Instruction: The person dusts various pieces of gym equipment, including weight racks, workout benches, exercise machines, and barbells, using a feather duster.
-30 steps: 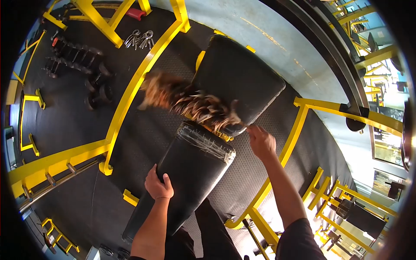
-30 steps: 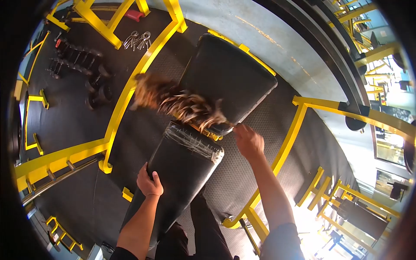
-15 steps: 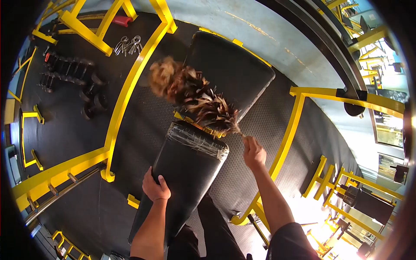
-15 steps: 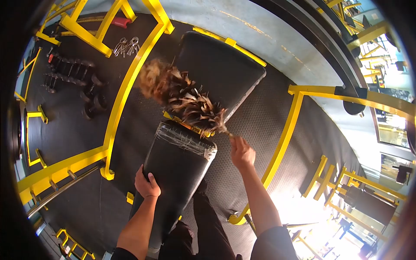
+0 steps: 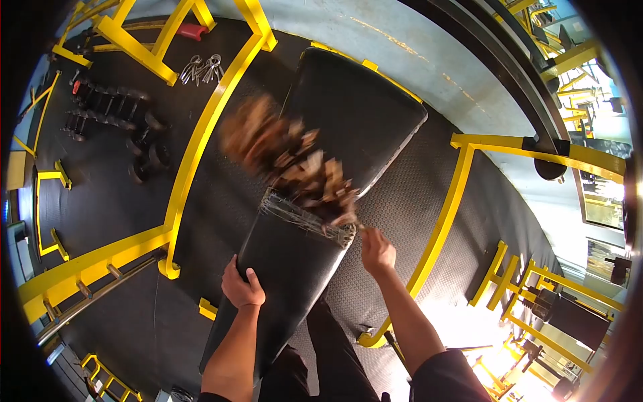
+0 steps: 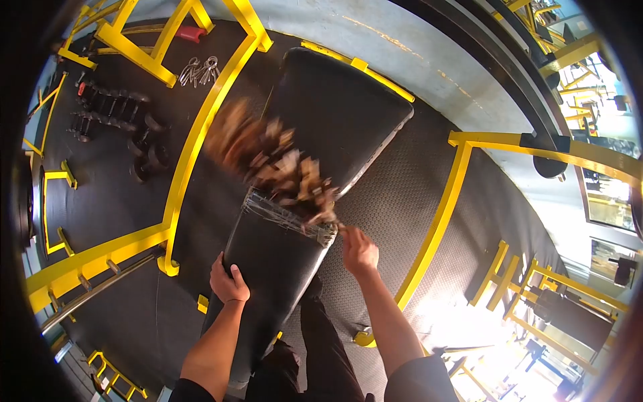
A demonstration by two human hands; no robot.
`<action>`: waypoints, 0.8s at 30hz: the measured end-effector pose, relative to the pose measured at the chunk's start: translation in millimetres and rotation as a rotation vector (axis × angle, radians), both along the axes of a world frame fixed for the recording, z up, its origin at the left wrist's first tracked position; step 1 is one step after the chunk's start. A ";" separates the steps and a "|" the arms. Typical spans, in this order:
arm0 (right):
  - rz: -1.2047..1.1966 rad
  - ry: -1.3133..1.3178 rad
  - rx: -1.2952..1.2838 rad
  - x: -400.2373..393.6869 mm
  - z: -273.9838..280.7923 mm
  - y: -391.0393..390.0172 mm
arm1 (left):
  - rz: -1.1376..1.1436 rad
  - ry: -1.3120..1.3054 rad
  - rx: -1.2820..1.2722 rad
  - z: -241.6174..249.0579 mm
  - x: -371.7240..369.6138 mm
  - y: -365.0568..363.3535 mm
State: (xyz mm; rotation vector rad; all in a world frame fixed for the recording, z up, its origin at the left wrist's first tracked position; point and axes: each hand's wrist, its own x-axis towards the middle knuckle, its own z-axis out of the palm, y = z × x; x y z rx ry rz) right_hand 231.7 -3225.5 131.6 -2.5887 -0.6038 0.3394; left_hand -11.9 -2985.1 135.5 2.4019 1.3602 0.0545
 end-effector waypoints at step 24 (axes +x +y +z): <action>-0.022 -0.080 -0.248 166.9 40.4 57.0 | -0.002 -0.026 0.038 -6.4 -4.0 -0.1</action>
